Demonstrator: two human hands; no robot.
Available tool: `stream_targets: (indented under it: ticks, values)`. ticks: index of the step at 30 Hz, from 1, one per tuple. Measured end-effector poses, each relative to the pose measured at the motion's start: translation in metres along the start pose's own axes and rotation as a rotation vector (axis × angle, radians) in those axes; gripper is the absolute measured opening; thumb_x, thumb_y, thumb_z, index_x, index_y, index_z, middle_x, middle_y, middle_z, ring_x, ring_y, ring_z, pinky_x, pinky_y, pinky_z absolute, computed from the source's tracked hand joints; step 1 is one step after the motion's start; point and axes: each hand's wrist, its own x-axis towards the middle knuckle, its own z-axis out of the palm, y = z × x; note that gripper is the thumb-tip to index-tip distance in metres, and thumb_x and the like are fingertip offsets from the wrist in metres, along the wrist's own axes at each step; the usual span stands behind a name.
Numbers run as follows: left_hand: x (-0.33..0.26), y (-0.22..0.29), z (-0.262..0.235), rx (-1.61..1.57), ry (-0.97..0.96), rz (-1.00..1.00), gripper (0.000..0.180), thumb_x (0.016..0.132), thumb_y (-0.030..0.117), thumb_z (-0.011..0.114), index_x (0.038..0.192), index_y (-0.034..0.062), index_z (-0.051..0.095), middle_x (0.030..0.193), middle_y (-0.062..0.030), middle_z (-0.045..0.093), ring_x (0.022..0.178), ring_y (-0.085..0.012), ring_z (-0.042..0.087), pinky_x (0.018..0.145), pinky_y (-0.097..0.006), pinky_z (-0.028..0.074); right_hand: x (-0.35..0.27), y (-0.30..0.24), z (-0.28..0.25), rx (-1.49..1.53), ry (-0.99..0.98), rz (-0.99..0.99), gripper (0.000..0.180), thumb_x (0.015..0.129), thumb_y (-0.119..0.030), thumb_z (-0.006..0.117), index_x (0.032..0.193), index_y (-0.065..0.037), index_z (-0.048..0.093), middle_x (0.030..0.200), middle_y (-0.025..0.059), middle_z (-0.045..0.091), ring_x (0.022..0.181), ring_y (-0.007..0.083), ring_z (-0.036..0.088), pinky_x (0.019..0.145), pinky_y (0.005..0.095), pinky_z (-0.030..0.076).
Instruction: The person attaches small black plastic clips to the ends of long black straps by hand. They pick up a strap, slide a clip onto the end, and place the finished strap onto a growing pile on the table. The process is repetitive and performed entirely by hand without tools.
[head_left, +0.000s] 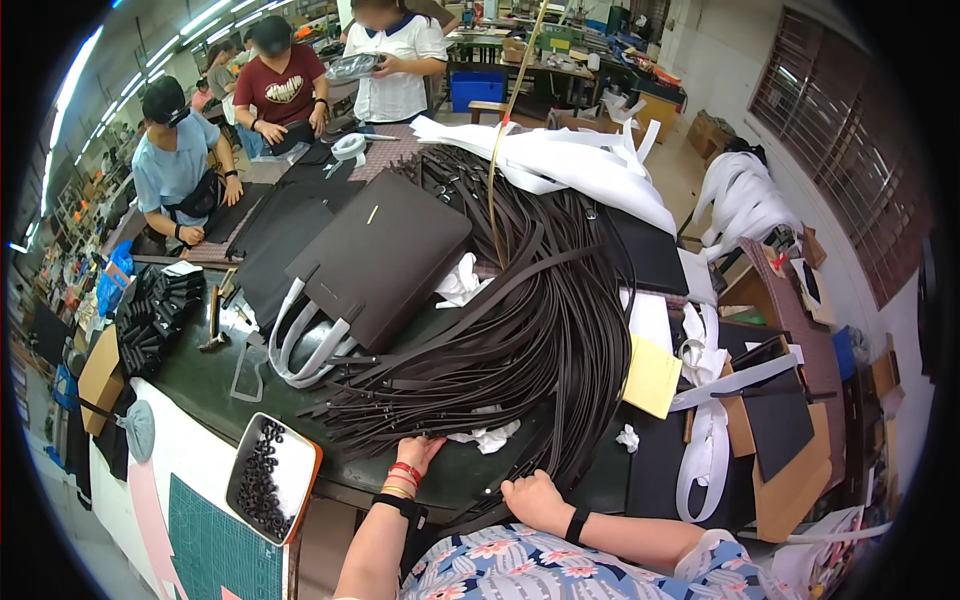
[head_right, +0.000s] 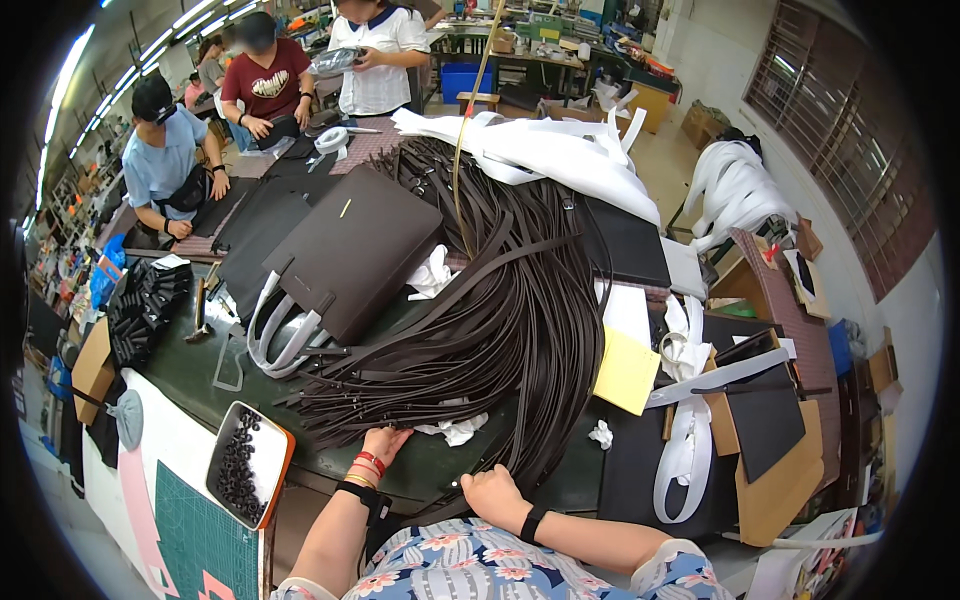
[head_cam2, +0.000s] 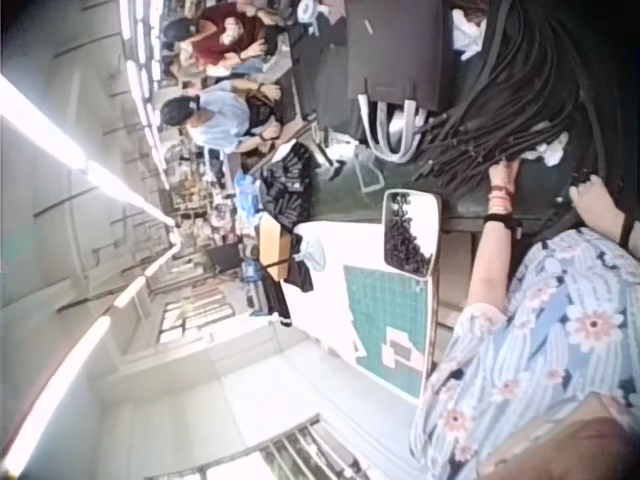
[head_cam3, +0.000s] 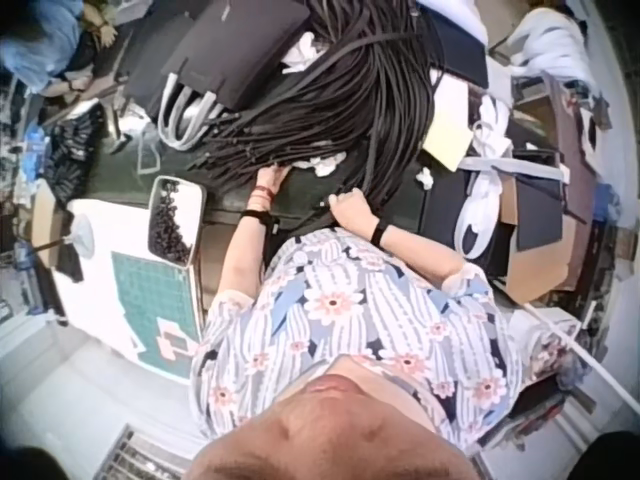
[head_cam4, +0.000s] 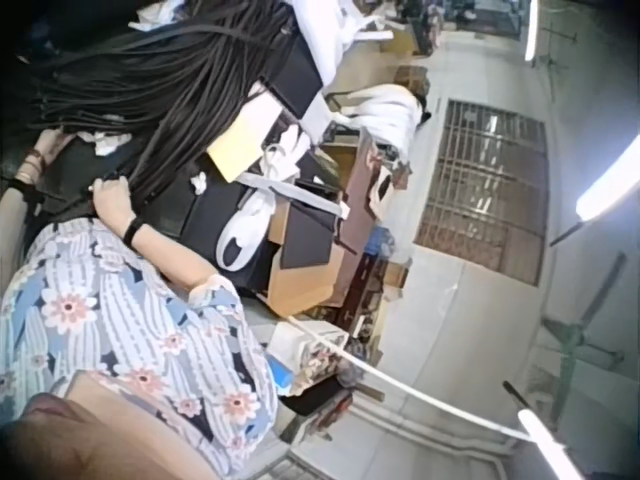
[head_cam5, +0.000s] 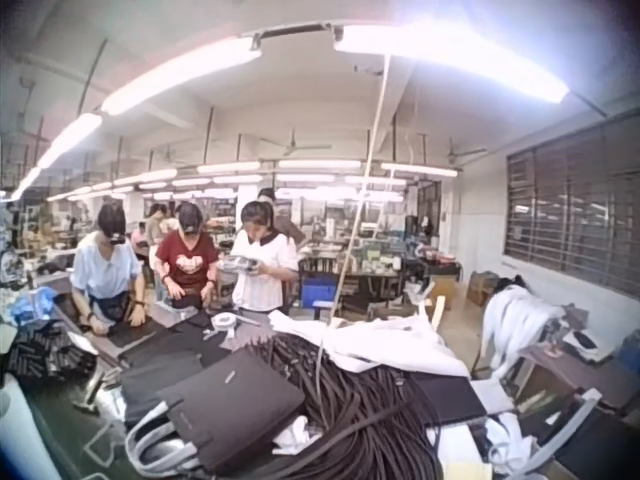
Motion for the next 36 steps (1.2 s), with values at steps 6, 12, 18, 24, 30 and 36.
stream_targets:
  ticks: [6, 12, 18, 24, 30, 36]
  values:
    - [-0.002, 0.004, -0.016, -0.016, -0.215, -0.109, 0.032, 0.094, 0.009, 0.051, 0.115, -0.0143, 0.05, 0.117, -0.0259, 0.058, 0.108, -0.0335, 0.06, 0.095, -0.036, 0.051, 0.039, 0.004, 0.025, 0.081, 0.055, 0.003, 0.009, 0.076, -0.013, 0.059, 0.081, -0.011, 0.052, 0.064, 0.0031, 0.061, 0.06, 0.0183, 0.064, 0.059, 0.0327, 0.043]
    - [-0.048, 0.014, -0.04, 0.092, -0.338, -0.385, 0.049, 0.096, 0.031, 0.054, 0.125, -0.0076, 0.048, 0.122, -0.023, 0.058, 0.114, -0.0289, 0.058, 0.098, -0.033, 0.047, 0.092, 0.027, 0.01, 0.567, -0.339, -0.108, 0.034, 0.065, -0.026, 0.08, 0.09, -0.01, 0.064, 0.082, 0.0077, 0.069, 0.081, 0.0292, 0.067, 0.068, 0.0401, 0.051]
    - [-0.091, -0.006, -0.042, 0.504, -0.323, -0.12, 0.041, 0.093, 0.029, 0.06, 0.126, 0.0053, 0.055, 0.115, -0.0072, 0.064, 0.106, -0.0149, 0.059, 0.088, -0.026, 0.046, 0.095, 0.056, 0.065, 0.639, -0.442, -0.212, 0.032, 0.064, -0.019, 0.08, 0.092, -0.008, 0.069, 0.088, 0.01, 0.069, 0.087, 0.0293, 0.066, 0.075, 0.0396, 0.051]
    - [-0.095, -0.004, -0.083, 0.714, -0.192, 0.2, 0.03, 0.09, 0.019, 0.065, 0.115, 0.0028, 0.063, 0.105, -0.0046, 0.067, 0.097, -0.013, 0.061, 0.087, -0.025, 0.047, 0.09, 0.057, 0.044, 0.577, -0.279, -0.163, 0.017, 0.076, -0.013, 0.069, 0.092, -0.009, 0.067, 0.09, 0.0073, 0.065, 0.092, 0.0274, 0.063, 0.079, 0.0383, 0.051]
    - [-0.145, 0.108, -0.18, 0.707, 0.55, 0.81, 0.017, 0.088, 0.005, 0.06, 0.103, 0.0, 0.066, 0.096, -0.0058, 0.069, 0.088, -0.0114, 0.064, 0.081, -0.025, 0.05, 0.079, 0.032, -0.008, 0.672, -0.082, -0.068, 0.021, 0.087, -0.011, 0.054, 0.108, -0.01, 0.055, 0.094, 0.0127, 0.066, 0.088, 0.0328, 0.063, 0.073, 0.0425, 0.05]
    - [-0.158, 0.131, -0.246, 1.215, 0.937, 0.808, 0.025, 0.076, 0.001, 0.063, 0.1, 0.0082, 0.065, 0.097, -0.0108, 0.064, 0.088, -0.0286, 0.063, 0.079, -0.039, 0.051, 0.074, 0.022, -0.041, 0.556, 0.05, -0.212, 0.028, 0.082, -0.007, 0.061, 0.109, -0.015, 0.065, 0.076, 0.0066, 0.057, 0.067, 0.0252, 0.06, 0.057, 0.0362, 0.049]
